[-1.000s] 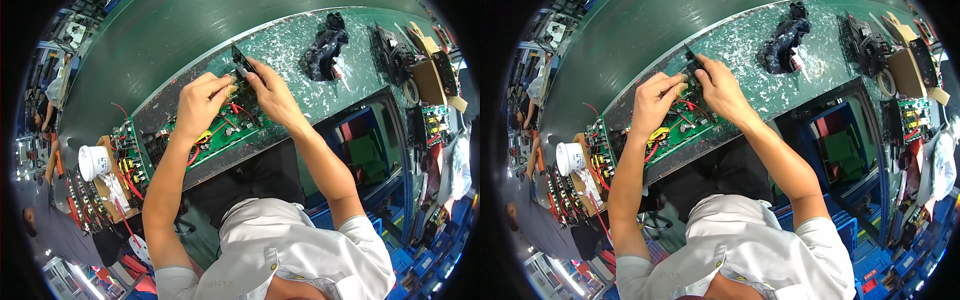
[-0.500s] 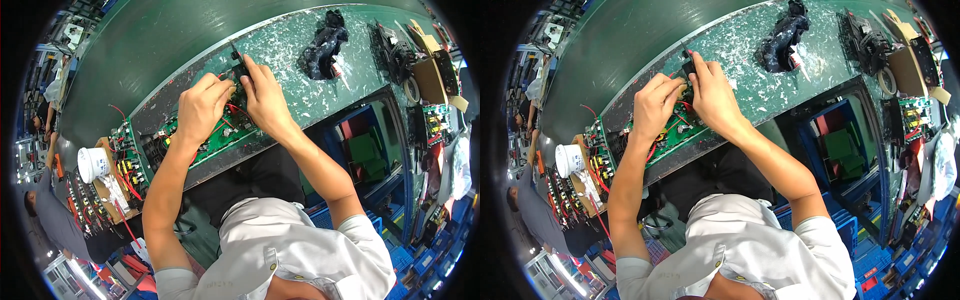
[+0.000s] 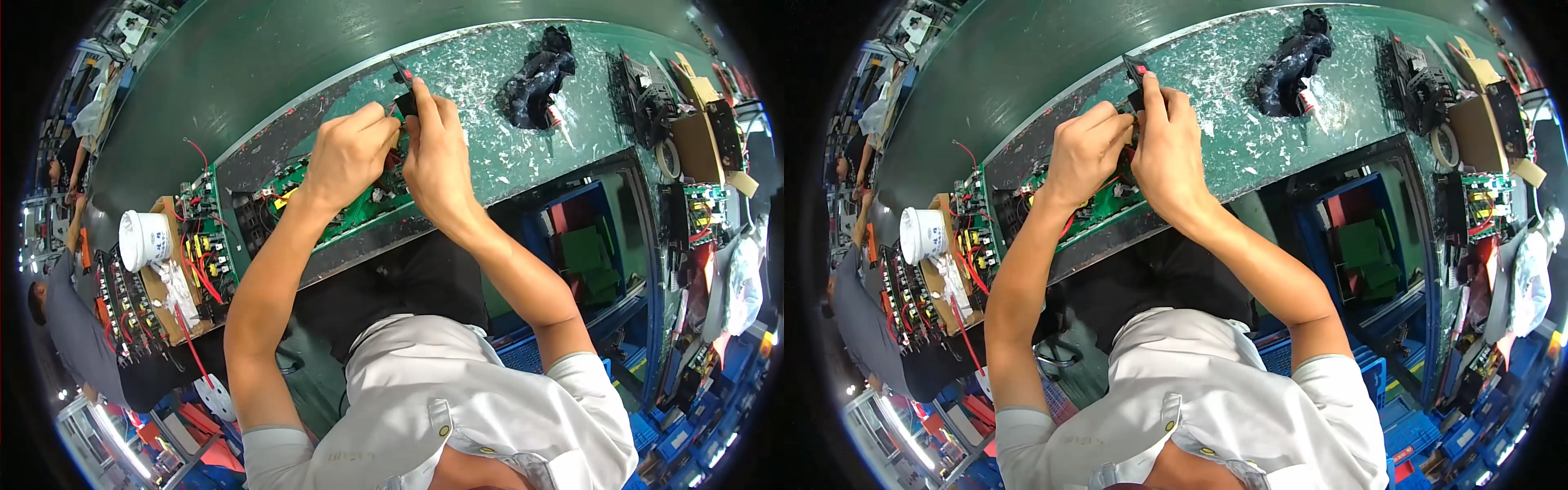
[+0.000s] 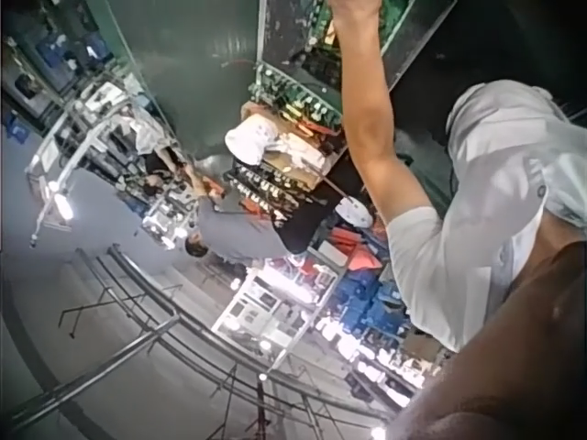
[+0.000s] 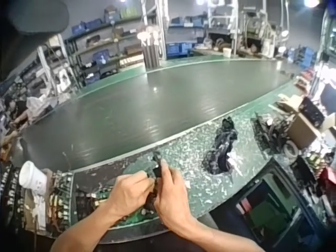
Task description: Assembling components and protective plastic housings onto printed circuit boards at a factory workstation.
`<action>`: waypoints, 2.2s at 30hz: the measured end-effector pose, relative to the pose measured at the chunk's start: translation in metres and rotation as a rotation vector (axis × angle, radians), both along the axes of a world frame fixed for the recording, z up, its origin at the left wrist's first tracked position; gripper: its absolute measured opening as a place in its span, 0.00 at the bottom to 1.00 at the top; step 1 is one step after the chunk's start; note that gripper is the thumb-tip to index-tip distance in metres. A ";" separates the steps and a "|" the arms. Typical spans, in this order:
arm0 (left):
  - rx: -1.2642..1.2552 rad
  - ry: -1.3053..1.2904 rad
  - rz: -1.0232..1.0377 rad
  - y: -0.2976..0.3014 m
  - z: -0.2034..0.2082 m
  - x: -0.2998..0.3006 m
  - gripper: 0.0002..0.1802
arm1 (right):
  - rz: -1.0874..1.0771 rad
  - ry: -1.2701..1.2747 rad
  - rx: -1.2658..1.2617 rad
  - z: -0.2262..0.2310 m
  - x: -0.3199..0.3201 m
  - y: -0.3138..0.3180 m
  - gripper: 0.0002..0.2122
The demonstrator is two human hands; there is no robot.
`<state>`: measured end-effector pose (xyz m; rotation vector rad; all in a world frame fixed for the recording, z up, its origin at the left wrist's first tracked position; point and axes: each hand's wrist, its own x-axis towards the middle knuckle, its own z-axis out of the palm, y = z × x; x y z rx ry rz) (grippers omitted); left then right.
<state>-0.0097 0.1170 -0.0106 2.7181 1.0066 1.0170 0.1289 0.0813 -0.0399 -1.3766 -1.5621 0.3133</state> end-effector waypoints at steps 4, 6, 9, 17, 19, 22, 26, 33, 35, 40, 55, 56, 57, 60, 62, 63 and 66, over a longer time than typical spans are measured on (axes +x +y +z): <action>0.011 0.012 -0.015 -0.003 0.001 -0.005 0.04 | 0.045 0.063 -0.063 0.004 -0.001 -0.001 0.21; 0.028 0.011 -0.022 -0.004 0.002 -0.005 0.05 | 0.095 0.165 -0.167 0.013 0.000 -0.004 0.20; -0.048 -0.049 -0.006 -0.005 0.000 -0.007 0.07 | 0.071 0.146 -0.134 0.006 -0.005 -0.005 0.20; -0.033 0.064 0.309 -0.044 0.058 -0.017 0.13 | 0.148 0.083 -0.155 0.012 0.026 0.017 0.18; -0.519 -0.024 0.114 -0.091 0.072 -0.024 0.17 | 0.109 0.017 -0.185 0.001 0.054 0.021 0.18; -1.135 -0.095 -0.359 -0.154 0.027 -0.044 0.20 | 0.165 0.010 -0.190 -0.006 0.053 0.019 0.18; -1.288 0.055 0.161 -0.244 -0.124 -0.065 0.22 | 0.198 -0.004 -0.252 0.001 0.053 0.016 0.17; -1.263 -0.117 0.475 -0.266 -0.133 -0.060 0.21 | 0.043 -0.187 0.012 0.021 0.045 0.010 0.17; -1.269 -0.105 0.444 -0.259 -0.138 -0.061 0.22 | 0.214 -0.043 0.109 0.034 0.038 0.004 0.16; -1.338 0.014 0.333 -0.236 -0.164 -0.064 0.22 | 0.389 -0.009 0.000 0.034 0.031 -0.007 0.12; -0.477 0.040 0.378 -0.084 0.052 -0.072 0.30 | 0.408 0.239 -0.296 0.022 0.048 -0.013 0.12; -0.440 0.123 0.379 -0.074 0.039 -0.082 0.32 | 0.410 0.143 -0.343 0.023 0.049 -0.016 0.13; -0.440 0.127 0.384 -0.066 0.032 -0.086 0.32 | 0.438 0.117 -0.291 0.018 0.043 -0.019 0.14; -0.558 0.201 0.324 -0.046 0.019 -0.084 0.29 | 0.401 -0.069 -0.116 0.005 0.025 -0.022 0.12; -0.519 0.183 0.268 -0.035 0.022 -0.077 0.27 | 0.435 -0.005 -0.238 0.004 0.022 -0.019 0.11; -0.478 0.162 0.214 -0.031 0.024 -0.076 0.25 | 0.471 0.057 -0.359 0.005 0.021 -0.017 0.10; -0.558 0.187 0.217 -0.021 0.018 -0.080 0.20 | 0.512 0.642 -0.538 0.001 0.026 -0.008 0.08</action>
